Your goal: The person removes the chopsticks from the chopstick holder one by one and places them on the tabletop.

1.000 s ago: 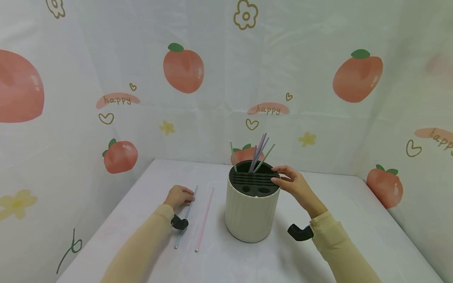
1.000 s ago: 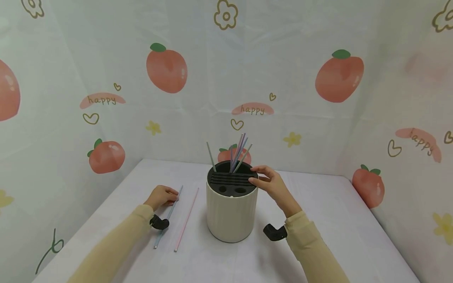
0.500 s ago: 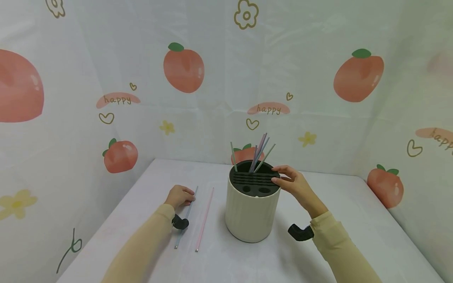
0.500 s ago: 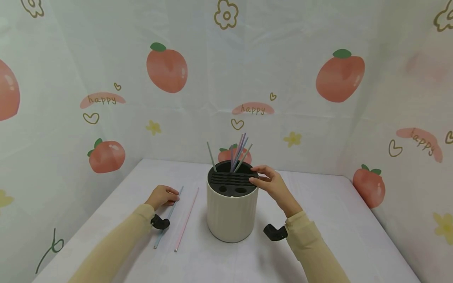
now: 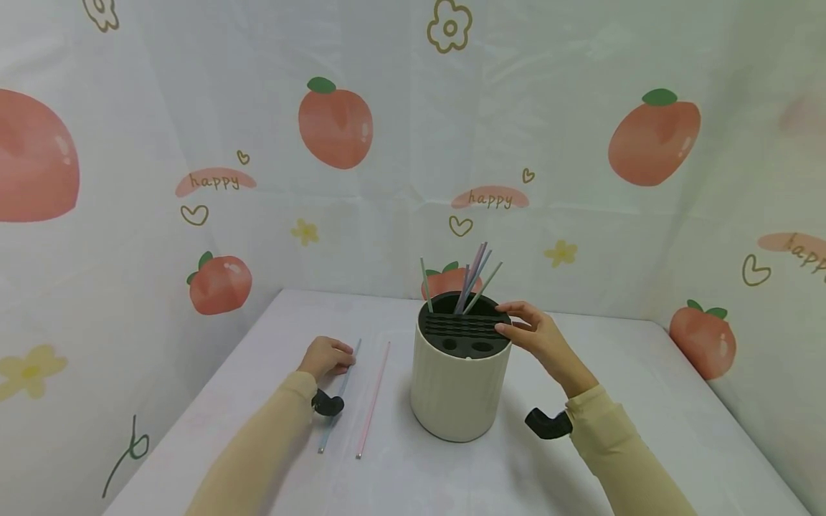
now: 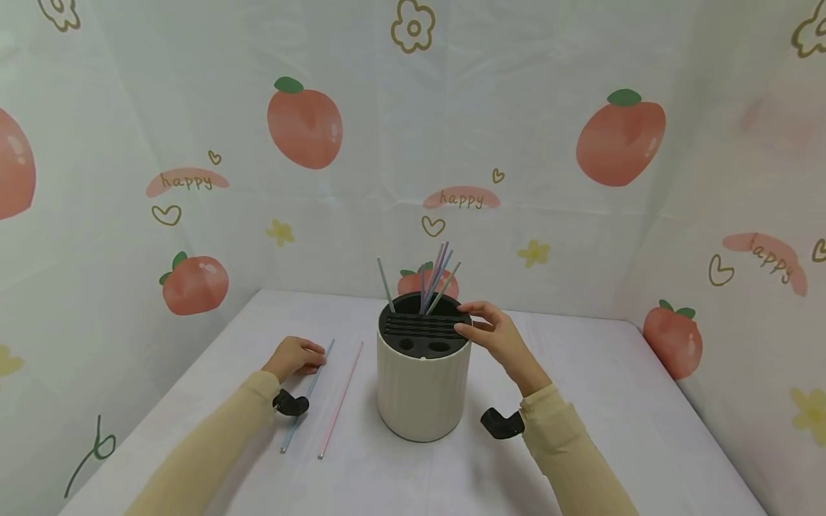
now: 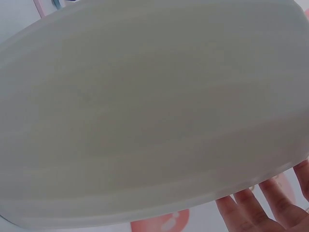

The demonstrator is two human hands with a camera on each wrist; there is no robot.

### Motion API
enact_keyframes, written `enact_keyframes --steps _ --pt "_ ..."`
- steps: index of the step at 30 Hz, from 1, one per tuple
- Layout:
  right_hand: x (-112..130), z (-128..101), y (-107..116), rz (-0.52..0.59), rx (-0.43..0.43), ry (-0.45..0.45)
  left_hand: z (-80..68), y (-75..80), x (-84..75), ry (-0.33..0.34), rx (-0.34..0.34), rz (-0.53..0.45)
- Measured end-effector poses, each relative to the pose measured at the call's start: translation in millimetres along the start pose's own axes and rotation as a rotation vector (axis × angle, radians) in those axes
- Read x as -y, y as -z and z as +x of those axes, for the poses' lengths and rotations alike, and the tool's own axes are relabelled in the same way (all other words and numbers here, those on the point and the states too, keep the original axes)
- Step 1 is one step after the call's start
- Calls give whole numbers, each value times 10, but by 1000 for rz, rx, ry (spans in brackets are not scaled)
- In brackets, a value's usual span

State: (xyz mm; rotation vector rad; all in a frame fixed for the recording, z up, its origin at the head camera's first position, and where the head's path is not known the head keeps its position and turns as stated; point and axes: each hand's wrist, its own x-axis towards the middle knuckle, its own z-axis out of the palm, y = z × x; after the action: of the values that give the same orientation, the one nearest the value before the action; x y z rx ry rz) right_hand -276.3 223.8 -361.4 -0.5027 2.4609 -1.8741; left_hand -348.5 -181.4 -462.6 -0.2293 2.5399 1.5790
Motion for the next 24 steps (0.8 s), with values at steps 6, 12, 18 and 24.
enact_keyframes --steps 6,12,18,24 --pt "6 4 2 -3 -5 -9 -29 115 -243 -59 23 -121" --pt "14 -2 3 4 -3 -13 -165 236 -821 -240 77 -305" --pt "11 -2 8 3 0 1 -415 213 -1419 -431 137 -490" --pt "-3 8 5 5 0 3 -658 59 -1743 -550 240 -517"
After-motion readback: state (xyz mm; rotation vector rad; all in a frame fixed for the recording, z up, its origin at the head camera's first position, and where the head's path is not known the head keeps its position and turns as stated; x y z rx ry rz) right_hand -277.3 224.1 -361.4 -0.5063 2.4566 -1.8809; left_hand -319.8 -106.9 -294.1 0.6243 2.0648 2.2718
